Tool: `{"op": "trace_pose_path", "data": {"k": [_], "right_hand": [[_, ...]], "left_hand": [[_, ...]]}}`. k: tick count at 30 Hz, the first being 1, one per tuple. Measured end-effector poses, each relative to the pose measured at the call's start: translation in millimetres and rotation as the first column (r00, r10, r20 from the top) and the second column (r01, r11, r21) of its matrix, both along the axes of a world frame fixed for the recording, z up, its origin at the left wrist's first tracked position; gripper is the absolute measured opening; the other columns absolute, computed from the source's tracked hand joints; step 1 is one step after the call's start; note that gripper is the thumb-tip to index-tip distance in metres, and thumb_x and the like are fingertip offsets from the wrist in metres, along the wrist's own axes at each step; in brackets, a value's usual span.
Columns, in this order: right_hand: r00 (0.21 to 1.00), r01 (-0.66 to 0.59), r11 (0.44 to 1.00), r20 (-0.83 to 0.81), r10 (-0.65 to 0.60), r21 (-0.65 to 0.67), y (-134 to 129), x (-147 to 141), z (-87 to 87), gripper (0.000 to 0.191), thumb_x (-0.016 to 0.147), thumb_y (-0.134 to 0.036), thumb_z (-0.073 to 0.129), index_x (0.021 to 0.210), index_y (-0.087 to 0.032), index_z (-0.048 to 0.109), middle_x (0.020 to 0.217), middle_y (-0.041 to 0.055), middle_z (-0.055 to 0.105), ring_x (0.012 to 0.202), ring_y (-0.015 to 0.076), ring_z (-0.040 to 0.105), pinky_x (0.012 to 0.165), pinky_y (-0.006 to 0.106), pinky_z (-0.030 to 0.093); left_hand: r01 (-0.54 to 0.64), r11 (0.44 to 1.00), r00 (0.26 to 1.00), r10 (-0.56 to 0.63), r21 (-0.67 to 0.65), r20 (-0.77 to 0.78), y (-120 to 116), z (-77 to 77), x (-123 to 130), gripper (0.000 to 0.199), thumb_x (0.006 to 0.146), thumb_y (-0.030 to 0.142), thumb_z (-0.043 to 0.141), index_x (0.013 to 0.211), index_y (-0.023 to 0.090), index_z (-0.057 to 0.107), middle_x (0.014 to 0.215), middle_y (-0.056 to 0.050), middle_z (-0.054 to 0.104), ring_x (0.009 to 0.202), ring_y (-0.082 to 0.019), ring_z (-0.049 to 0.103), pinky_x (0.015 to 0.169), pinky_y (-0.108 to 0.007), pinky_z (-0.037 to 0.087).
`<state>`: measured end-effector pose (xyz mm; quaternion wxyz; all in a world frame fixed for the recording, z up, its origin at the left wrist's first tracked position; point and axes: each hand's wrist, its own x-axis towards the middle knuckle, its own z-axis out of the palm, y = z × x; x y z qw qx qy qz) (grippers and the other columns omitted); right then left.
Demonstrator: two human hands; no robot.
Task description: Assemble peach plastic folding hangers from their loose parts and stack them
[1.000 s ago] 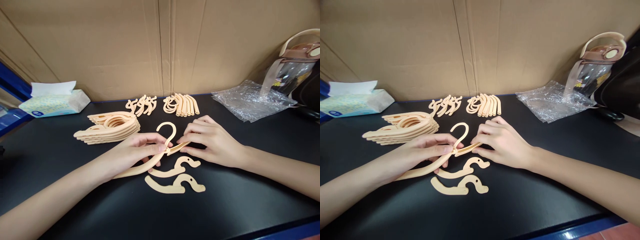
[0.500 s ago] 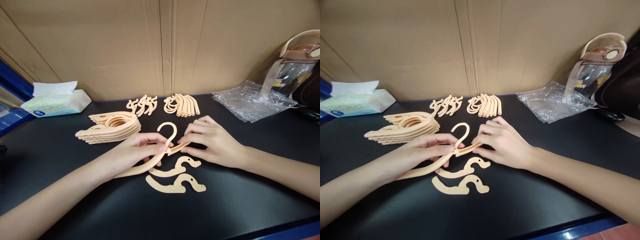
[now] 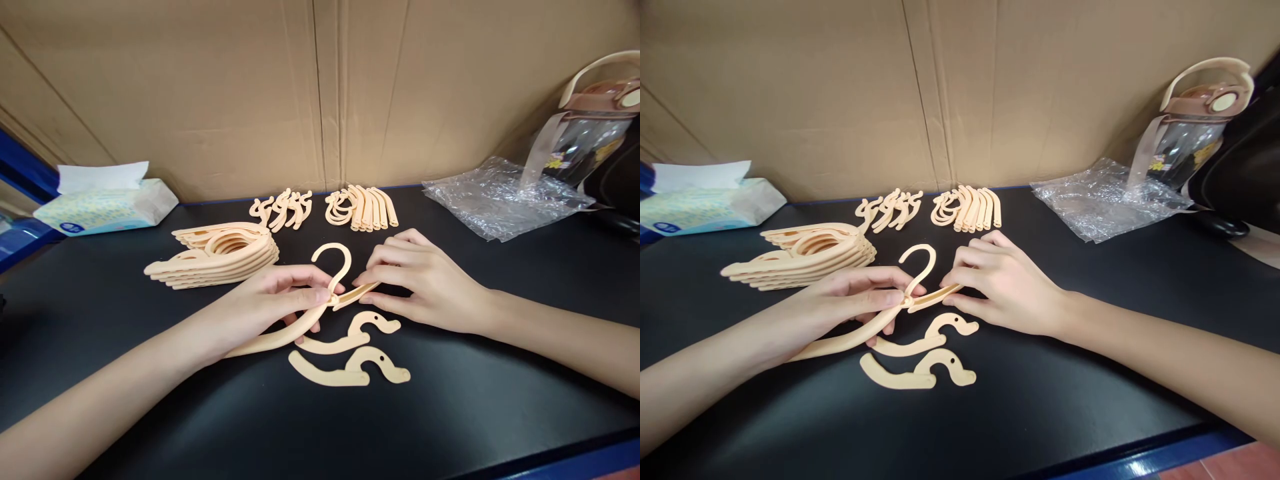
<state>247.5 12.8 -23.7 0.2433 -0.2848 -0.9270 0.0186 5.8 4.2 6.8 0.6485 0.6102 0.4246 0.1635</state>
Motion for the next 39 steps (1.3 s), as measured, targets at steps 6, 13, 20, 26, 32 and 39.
{"op": "trace_pose_path", "data": {"k": [6,13,20,26,32,39], "right_hand": [[1.000,0.003,1.000,0.001,-0.003,-0.005,-0.1,-0.4,0.3,0.016,0.091,-0.031,0.057,0.096,-0.021,0.069,0.083,0.0004,0.062,0.078,0.0143,0.052,0.081,0.032,0.033],[1.000,0.000,1.000,0.000,0.000,-0.010,-0.2,-0.6,1.4,0.016,0.091,-0.031,0.057,0.096,-0.021,0.069,0.083,0.0008,0.062,0.078,0.0144,0.052,0.081,0.032,0.033],[1.000,0.001,1.000,-0.001,-0.001,0.006,-0.8,-1.6,0.9,0.017,0.092,-0.030,0.056,0.097,-0.020,0.069,0.082,0.0010,0.061,0.076,0.0141,0.052,0.081,0.032,0.034],[1.000,-0.003,1.000,0.006,0.003,0.001,-0.4,-1.6,1.6,0.018,0.092,-0.031,0.056,0.097,-0.021,0.069,0.083,0.0015,0.062,0.076,0.0144,0.053,0.080,0.032,0.034],[1.000,-0.007,1.000,0.001,0.008,-0.021,-0.7,0.1,0.7,0.017,0.092,-0.032,0.056,0.097,-0.022,0.069,0.084,0.0009,0.063,0.078,0.0143,0.053,0.082,0.032,0.034],[1.000,-0.003,1.000,0.010,0.003,0.004,-0.4,-1.7,2.4,0.017,0.092,-0.030,0.056,0.097,-0.021,0.069,0.083,0.0013,0.062,0.076,0.0141,0.052,0.080,0.032,0.034]], "left_hand": [[-0.001,1.000,1.000,0.001,0.016,0.017,1.1,-2.5,0.7,0.016,0.088,0.035,0.061,0.094,0.022,0.067,0.079,0.003,0.059,0.070,-0.009,0.056,0.062,-0.016,0.052],[-0.004,1.000,1.000,0.004,0.019,-0.004,0.8,-3.6,-1.0,0.019,0.087,0.040,0.062,0.094,0.023,0.067,0.080,0.002,0.058,0.072,-0.010,0.056,0.061,-0.017,0.051],[-0.037,0.999,0.999,0.037,0.028,-0.017,-0.6,-0.5,1.2,0.020,0.085,0.039,0.062,0.090,0.020,0.066,0.078,0.002,0.057,0.070,-0.011,0.055,0.059,-0.019,0.052],[-0.014,1.000,0.999,0.015,0.022,-0.038,0.4,-0.8,1.1,0.022,0.083,0.040,0.064,0.092,0.020,0.067,0.079,0.002,0.058,0.070,-0.012,0.055,0.061,-0.020,0.051],[-0.017,1.000,1.000,0.018,0.016,-0.015,0.8,-1.5,1.7,0.018,0.085,0.038,0.062,0.091,0.022,0.066,0.075,0.003,0.058,0.069,-0.011,0.053,0.063,-0.020,0.048],[-0.010,0.999,0.998,0.012,0.036,-0.054,-0.1,-0.1,1.0,0.022,0.084,0.042,0.062,0.092,0.021,0.066,0.078,0.002,0.057,0.072,-0.012,0.053,0.062,-0.020,0.048]]}}
